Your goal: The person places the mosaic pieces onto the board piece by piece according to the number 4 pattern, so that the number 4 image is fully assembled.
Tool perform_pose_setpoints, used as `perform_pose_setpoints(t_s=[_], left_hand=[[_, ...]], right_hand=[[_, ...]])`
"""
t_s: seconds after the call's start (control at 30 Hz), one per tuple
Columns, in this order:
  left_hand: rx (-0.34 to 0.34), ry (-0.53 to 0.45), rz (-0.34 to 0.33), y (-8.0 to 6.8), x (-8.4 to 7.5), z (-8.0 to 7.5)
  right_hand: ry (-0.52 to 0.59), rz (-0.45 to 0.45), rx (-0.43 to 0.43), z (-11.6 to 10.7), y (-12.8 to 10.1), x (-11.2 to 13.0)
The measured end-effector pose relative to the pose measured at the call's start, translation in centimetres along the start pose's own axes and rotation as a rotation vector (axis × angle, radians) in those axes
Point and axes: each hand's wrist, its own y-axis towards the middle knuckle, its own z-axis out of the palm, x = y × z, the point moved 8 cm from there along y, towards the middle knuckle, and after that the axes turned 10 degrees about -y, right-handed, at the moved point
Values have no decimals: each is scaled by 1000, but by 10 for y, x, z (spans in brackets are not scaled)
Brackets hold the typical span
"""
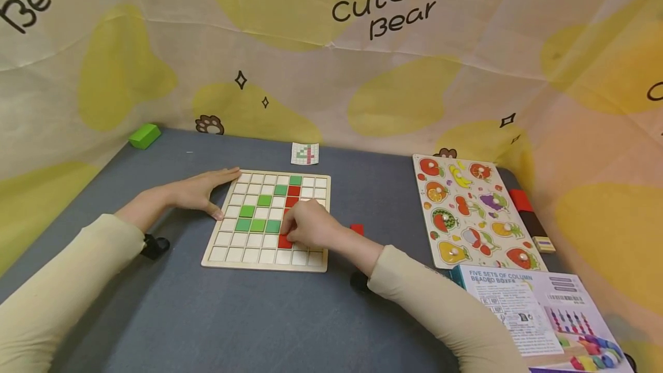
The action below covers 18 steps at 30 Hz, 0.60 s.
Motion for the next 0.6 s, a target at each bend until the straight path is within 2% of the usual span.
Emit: perform_pose_setpoints(t_s=[0.13, 0.27, 0.4, 0.6], left_hand=[[-1, 6, -2, 0, 0, 0], [2, 7, -4, 0, 1, 0], [5, 2, -5, 0, 1, 0], [7, 4, -6, 0, 1, 0]], right_hand=[[-9, -25, 21, 0, -2, -2], [-14, -49, 29, -13, -7, -11], [-4, -45, 79, -29, -15, -35], [14, -33, 229, -40, -31, -75]])
